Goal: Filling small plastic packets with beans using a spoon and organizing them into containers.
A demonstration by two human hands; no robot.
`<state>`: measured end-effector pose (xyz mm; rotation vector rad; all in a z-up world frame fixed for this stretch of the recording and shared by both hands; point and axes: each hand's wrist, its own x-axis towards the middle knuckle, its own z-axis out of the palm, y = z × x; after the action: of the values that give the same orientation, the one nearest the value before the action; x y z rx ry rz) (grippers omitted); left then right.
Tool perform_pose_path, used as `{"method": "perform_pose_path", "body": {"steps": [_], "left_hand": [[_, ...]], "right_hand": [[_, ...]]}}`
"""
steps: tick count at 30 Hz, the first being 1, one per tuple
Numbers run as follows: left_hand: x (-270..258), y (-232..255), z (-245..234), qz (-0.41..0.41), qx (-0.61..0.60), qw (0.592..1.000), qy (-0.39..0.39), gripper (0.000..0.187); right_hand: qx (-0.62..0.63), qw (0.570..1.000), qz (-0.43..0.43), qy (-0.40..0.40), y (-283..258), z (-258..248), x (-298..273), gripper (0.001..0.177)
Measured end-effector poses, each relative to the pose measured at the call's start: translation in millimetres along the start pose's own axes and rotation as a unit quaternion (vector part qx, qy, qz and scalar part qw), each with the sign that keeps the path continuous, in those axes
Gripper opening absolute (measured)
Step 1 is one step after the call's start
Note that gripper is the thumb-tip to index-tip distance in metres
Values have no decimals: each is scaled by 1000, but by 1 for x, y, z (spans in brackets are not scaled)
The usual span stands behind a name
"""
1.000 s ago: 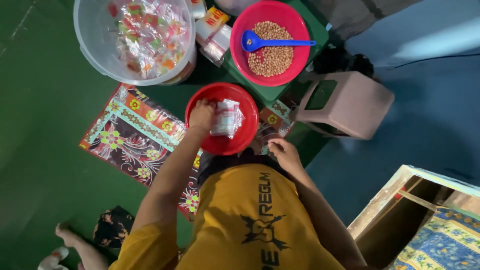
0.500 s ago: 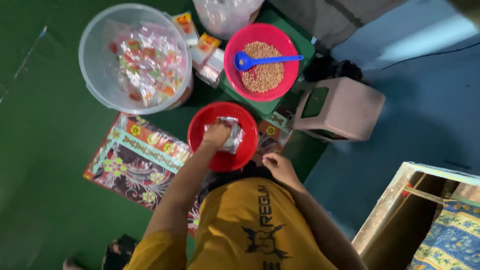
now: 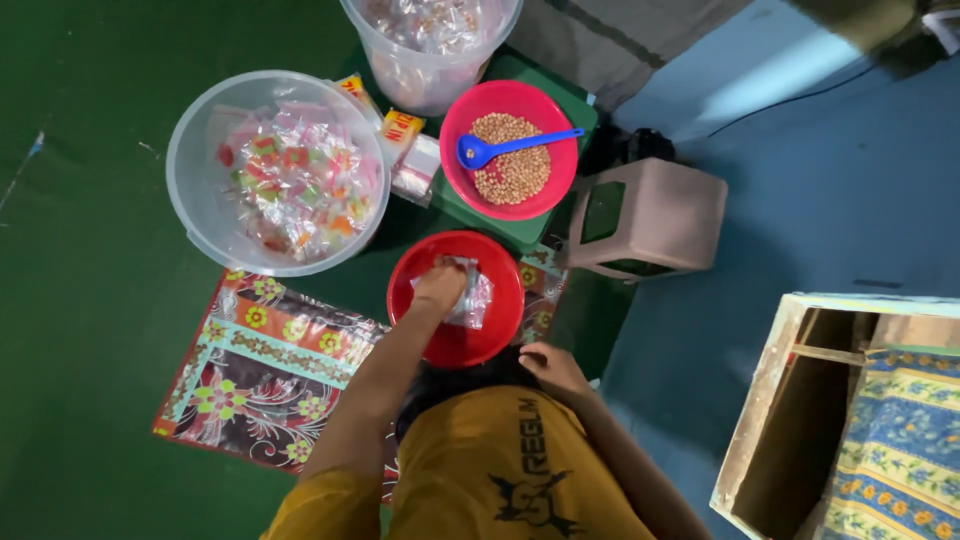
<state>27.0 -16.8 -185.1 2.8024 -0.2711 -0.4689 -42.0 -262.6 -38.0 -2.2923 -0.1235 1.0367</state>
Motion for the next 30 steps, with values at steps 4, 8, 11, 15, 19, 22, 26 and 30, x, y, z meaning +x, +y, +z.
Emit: {"method": "perform_pose_path", "body": {"steps": [4, 8, 11, 15, 19, 22, 26, 30], "left_hand": [[-4, 3, 6, 9, 72, 995, 69, 21], [2, 3, 14, -96, -14, 995, -8, 23], [-13, 18, -58, -137, -26, 989, -52, 23], [-8, 19, -40, -166, -45, 984, -56, 25], [-7, 19, -21, -150, 59, 987, 1, 28], [-8, 18, -14, -147, 78, 986, 9, 28], [-13, 10, -5, -145, 119, 981, 45, 26], [-15, 11, -21, -207, 63, 976, -4, 24]], "right_hand": [[-13, 999, 44, -26, -1, 1, -9, 35], [-32, 998, 34, -41, 6, -9, -8, 41], [-17, 999, 22, -34, 9, -18, -8, 35], [-35, 999, -14, -38, 36, -27, -3, 35], [-34, 997, 6, -72, 58, -40, 0, 40], [-32, 997, 7, -75, 67, -52, 1, 37], [-51, 996, -8, -75, 89, -55, 15, 34], [-24, 998, 11, -59, 86, -62, 5, 33]]}}
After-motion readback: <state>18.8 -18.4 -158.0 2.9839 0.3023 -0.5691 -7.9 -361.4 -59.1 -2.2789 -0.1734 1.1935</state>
